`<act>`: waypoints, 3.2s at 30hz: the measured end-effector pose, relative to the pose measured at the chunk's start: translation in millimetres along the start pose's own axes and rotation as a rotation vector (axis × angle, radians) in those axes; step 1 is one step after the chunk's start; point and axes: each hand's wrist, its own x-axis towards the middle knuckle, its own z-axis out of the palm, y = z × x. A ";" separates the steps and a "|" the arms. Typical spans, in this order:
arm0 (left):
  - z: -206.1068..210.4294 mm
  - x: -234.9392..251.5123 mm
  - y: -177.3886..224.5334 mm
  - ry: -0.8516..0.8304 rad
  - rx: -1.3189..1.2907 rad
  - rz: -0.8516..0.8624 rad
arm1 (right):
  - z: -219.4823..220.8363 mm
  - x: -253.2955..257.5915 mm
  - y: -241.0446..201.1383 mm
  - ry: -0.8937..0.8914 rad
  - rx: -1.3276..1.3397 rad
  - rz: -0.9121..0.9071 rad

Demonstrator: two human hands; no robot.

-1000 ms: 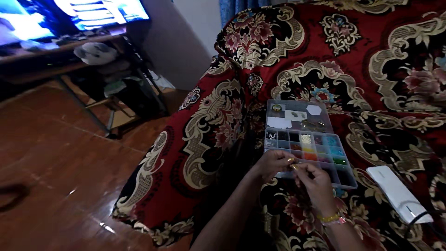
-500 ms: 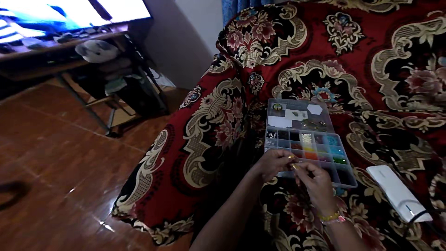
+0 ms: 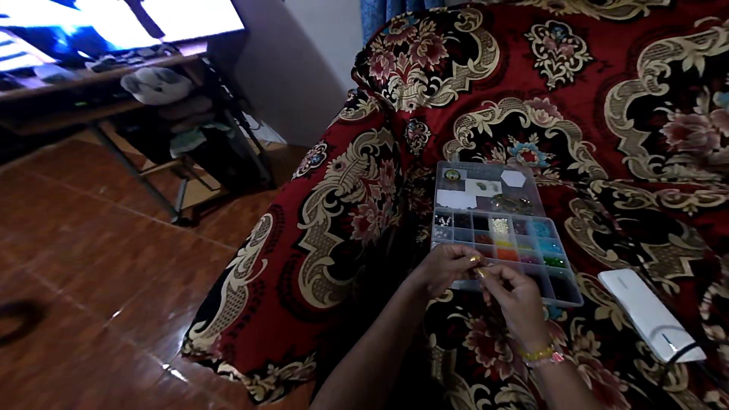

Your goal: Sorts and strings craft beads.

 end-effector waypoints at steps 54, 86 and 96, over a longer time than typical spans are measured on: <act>5.8 5.1 -3.9 0.131 0.321 0.314 | -5.8 3.3 3.2 -0.020 -0.076 0.021; 15.3 4.5 -5.4 0.080 1.589 -0.038 | -9.6 9.1 4.8 0.081 -0.068 0.027; 11.0 0.3 0.5 0.204 1.165 0.116 | -11.0 7.8 1.0 0.072 -0.066 0.004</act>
